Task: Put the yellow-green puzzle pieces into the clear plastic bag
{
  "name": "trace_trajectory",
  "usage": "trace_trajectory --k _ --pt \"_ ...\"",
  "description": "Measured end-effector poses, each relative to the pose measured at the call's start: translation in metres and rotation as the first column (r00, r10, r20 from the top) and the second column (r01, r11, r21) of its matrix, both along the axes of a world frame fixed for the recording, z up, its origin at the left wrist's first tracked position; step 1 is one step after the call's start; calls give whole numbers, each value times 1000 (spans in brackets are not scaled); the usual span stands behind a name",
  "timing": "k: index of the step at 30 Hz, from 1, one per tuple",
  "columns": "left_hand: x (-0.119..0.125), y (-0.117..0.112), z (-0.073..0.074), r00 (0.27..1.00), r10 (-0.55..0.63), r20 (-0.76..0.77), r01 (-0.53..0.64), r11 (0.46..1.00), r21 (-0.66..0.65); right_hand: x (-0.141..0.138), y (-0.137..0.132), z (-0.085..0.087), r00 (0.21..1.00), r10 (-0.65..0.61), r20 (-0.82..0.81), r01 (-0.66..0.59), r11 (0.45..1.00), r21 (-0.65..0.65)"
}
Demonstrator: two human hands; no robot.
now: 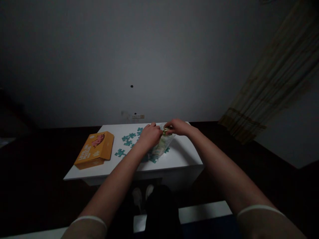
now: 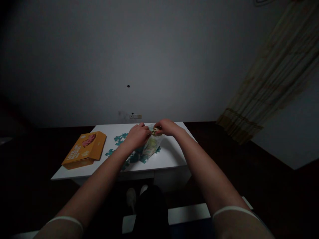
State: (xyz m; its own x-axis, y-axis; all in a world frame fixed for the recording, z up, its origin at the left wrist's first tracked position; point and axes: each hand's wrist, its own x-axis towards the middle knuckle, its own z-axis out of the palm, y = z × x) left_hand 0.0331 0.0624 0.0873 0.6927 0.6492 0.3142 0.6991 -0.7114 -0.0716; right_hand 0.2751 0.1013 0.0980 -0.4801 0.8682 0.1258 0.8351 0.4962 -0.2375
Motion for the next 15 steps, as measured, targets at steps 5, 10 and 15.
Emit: trace_trajectory --k 5,10,15 --pt "-17 13 -18 882 -139 450 181 982 -50 0 10 -18 903 -18 -429 45 998 53" --pt "-27 22 -40 655 -34 755 246 954 -171 14 -8 -80 445 -134 -886 269 963 -10" --pt "-23 27 -59 438 109 892 327 905 -271 -31 -18 -132 548 -146 -823 64 989 -133"
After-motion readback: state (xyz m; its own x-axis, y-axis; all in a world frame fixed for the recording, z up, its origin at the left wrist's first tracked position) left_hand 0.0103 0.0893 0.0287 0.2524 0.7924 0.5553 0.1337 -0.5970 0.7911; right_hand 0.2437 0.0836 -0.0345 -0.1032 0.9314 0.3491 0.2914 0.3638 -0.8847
